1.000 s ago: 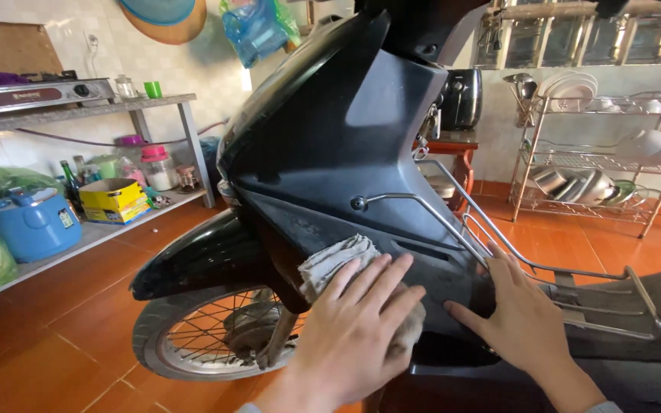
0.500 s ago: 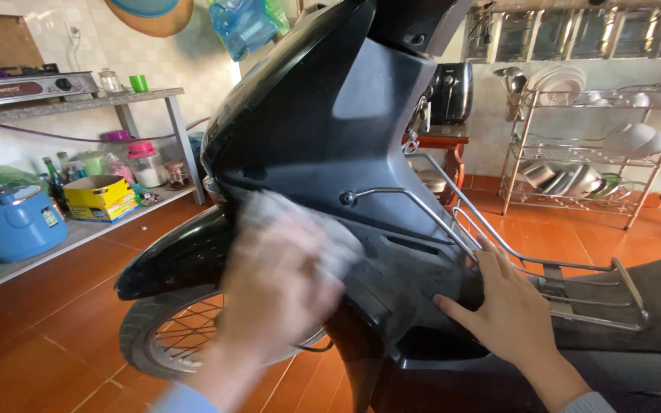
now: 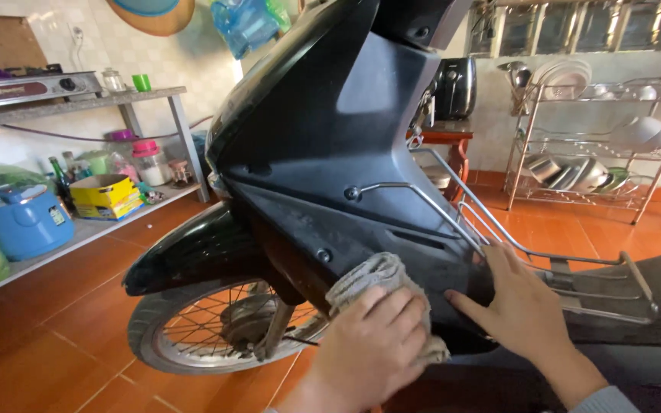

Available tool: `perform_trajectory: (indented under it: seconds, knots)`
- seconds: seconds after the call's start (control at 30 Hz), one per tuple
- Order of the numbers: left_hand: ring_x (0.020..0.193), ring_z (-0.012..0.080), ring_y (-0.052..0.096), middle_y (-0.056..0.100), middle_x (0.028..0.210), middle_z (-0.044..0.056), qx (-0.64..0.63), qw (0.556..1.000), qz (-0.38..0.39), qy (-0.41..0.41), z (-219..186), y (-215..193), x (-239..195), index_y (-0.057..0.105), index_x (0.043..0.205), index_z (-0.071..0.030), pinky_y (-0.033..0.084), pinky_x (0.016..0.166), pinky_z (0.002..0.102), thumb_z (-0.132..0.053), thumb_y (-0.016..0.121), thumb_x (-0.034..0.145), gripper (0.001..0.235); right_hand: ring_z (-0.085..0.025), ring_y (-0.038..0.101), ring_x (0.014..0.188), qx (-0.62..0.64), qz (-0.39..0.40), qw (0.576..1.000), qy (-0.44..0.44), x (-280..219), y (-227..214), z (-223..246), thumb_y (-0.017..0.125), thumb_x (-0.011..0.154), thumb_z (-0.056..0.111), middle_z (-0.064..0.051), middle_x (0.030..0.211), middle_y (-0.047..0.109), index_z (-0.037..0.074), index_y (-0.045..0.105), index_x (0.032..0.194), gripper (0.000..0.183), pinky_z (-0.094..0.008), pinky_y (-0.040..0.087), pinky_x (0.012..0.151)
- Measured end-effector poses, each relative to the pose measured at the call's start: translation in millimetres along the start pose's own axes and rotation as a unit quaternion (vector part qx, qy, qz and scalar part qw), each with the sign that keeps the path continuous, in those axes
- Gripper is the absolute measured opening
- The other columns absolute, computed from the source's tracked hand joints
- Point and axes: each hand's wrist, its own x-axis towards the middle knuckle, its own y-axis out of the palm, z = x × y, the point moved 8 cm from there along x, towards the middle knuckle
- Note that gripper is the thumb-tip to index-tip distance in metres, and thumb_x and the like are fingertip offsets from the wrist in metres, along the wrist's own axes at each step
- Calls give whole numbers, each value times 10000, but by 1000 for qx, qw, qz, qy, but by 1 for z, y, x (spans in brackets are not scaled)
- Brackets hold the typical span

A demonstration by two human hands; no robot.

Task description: The person wipes the side and front fairing of a black motorcycle using a cloth. They hold the vehicle steady with one hand while scrubbing the surface with the other, focusing on the area near the Honda logo and the front wheel.

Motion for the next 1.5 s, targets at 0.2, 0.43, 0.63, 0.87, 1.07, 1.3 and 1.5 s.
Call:
perform_trajectory:
  seconds: [0.2,0.43,0.63,0.87,1.07,1.3,1.5]
  knots:
    - [1269,244,600,687,1269,7,72,980,-45,-177,129,-57,-22,747,1167,-107,384,1046,447,-448,511,1042,433,-244,676,1128,-14,37,998,38,-3,-2,5,707,786,645,152,1308,600,242,516,1204,612,-510,591,763]
    - [1275,269,599,686,1297,56,-9,1000,20,18,30,-6,-19,779,1063,-159,412,1097,414,-418,668,918,317,-259,581,1351,-12,-17,1000,-8,-3,0,5,740,742,639,42,1594,484,226,542,1266,697,-504,564,914]
    - [1320,304,569,666,1335,43,116,967,-89,-208,133,-55,-34,724,1290,-104,372,1142,488,-408,509,1049,443,-281,649,1224,-17,20,999,29,-4,0,1,709,775,642,105,1384,608,252,505,1283,672,-519,596,831]
    - [1154,274,627,714,1180,40,-87,994,-27,-57,83,-35,-5,737,1111,-216,416,1071,470,-336,631,981,207,-274,535,1408,-22,-7,1000,-2,-2,4,-1,723,748,643,17,1641,447,243,499,1381,782,-522,550,972]
    - [1105,315,627,715,1112,76,45,985,-93,-138,60,-31,0,750,925,-89,418,1010,501,-252,608,915,216,-310,672,1177,-14,-27,999,-10,-8,-2,4,733,765,601,63,1452,581,233,537,1261,648,-488,564,848]
    - [1081,315,637,721,1117,85,21,985,-21,-172,95,-43,2,722,1064,-94,438,963,495,-379,596,995,319,-370,705,1058,-26,-28,999,-10,-6,0,2,748,750,610,40,1347,618,231,522,1243,662,-520,560,795]
    - [1123,290,614,727,1036,89,15,999,26,32,-23,27,-18,815,938,-122,390,1081,411,-347,646,867,291,-339,683,1119,-9,-17,1000,-4,-6,-2,4,720,772,629,58,1320,628,234,527,1245,645,-507,551,836]
